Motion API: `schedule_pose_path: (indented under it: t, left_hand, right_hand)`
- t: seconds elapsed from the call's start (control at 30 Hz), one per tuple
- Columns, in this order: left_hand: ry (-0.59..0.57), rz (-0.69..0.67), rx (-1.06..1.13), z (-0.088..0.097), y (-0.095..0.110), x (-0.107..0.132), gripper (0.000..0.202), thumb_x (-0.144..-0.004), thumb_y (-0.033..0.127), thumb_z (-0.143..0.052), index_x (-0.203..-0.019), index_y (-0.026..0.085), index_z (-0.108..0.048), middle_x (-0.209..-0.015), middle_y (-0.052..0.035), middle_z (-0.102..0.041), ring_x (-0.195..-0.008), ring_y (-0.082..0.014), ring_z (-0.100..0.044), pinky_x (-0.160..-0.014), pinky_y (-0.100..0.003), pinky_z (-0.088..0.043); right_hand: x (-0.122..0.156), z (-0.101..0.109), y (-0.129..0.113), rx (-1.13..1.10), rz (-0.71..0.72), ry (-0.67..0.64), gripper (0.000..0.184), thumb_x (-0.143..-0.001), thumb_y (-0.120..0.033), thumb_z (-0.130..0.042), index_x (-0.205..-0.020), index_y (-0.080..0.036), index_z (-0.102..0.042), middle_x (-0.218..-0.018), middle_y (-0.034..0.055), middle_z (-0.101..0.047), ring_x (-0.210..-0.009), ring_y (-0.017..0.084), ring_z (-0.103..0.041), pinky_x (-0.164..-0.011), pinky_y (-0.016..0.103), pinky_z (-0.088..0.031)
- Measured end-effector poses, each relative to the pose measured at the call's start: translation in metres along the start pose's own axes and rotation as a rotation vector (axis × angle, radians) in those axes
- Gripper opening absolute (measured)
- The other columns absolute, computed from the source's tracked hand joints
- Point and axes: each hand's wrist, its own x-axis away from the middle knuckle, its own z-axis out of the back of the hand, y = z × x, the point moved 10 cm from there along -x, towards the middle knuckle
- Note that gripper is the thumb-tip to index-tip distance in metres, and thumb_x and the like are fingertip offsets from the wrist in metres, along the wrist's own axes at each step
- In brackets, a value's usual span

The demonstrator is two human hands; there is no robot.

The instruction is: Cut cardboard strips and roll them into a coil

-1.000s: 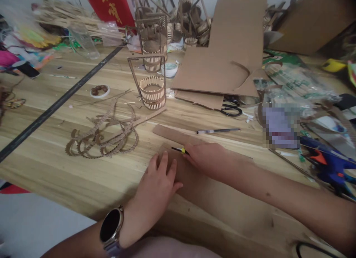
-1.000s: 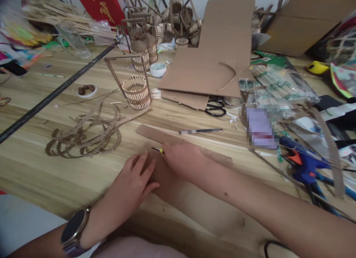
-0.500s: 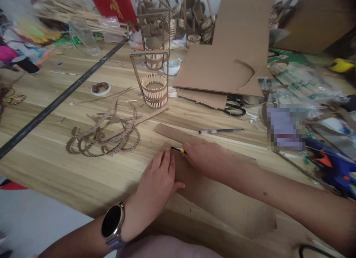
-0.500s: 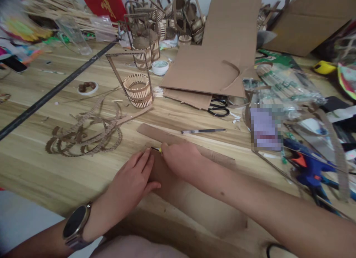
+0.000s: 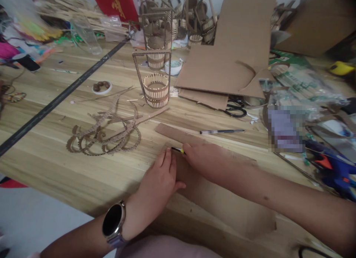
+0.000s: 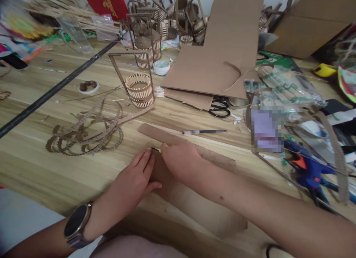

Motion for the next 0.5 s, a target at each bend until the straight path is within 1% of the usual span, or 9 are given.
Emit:
schedule_pose_path:
  t: [0.13,0.23,0.33,0.4,0.5]
  left_hand:
    - [-0.012,-0.004,0.017,0.0001,0.0001,0.0006,0.082,-0.082,0.056,-0.07,-0.135,-0.004,-0.054,-0.143,-0.0297,-0.051,-0.133,-0.0378,-0.052,-0.107,-0.043,-0.048]
    - [-0.018,-0.007,0.019,-0.0001,0.0003,0.0009,0.081,-0.083,0.055,-0.069,-0.136,-0.004,-0.053,-0.144,-0.03,-0.05,-0.133,-0.0376,-0.051,-0.108,-0.045,-0.046]
    - [-0.032,-0.004,0.012,-0.0021,0.0003,0.0005,0.08,-0.084,0.056,-0.068,-0.136,-0.002,-0.054,-0.144,-0.0286,-0.05,-0.133,-0.0373,-0.052,-0.108,-0.044,-0.046]
    - [-0.035,0.001,0.015,-0.0032,0.0001,0.0001,0.082,-0.082,0.057,-0.069,-0.137,-0.003,-0.053,-0.144,-0.0292,-0.05,-0.133,-0.0377,-0.052,-0.107,-0.043,-0.047]
    - [-0.031,0.004,0.026,-0.0039,-0.0001,-0.0001,0.085,-0.081,0.057,-0.07,-0.137,-0.005,-0.052,-0.143,-0.0303,-0.05,-0.132,-0.0381,-0.053,-0.106,-0.042,-0.048]
  right_hand:
    - [0.0007,-0.0002,-0.0002,0.011,-0.013,-0.024,0.025,-0.099,-0.02,-0.042,-0.106,-0.013,-0.064,-0.083,0.0164,-0.076,-0.075,0.031,-0.076,-0.056,0.034,-0.054]
    - [0.0009,0.0036,-0.0015,0.011,0.0,-0.026,0.025,-0.099,-0.018,-0.041,-0.106,-0.013,-0.064,-0.085,0.0164,-0.076,-0.077,0.032,-0.076,-0.056,0.036,-0.055]
    - [-0.0001,0.0039,-0.0029,0.019,0.015,-0.042,0.023,-0.097,-0.017,-0.045,-0.107,-0.013,-0.064,-0.085,0.0157,-0.076,-0.076,0.032,-0.076,-0.055,0.034,-0.054]
    - [-0.0016,0.0023,-0.002,0.027,0.006,-0.044,0.023,-0.098,-0.019,-0.045,-0.107,-0.013,-0.064,-0.083,0.0157,-0.076,-0.075,0.032,-0.076,-0.054,0.033,-0.053]
    - [-0.003,-0.0011,0.0002,0.033,-0.015,-0.031,0.024,-0.1,-0.023,-0.043,-0.107,-0.013,-0.064,-0.083,0.0157,-0.076,-0.076,0.031,-0.076,-0.056,0.031,-0.052]
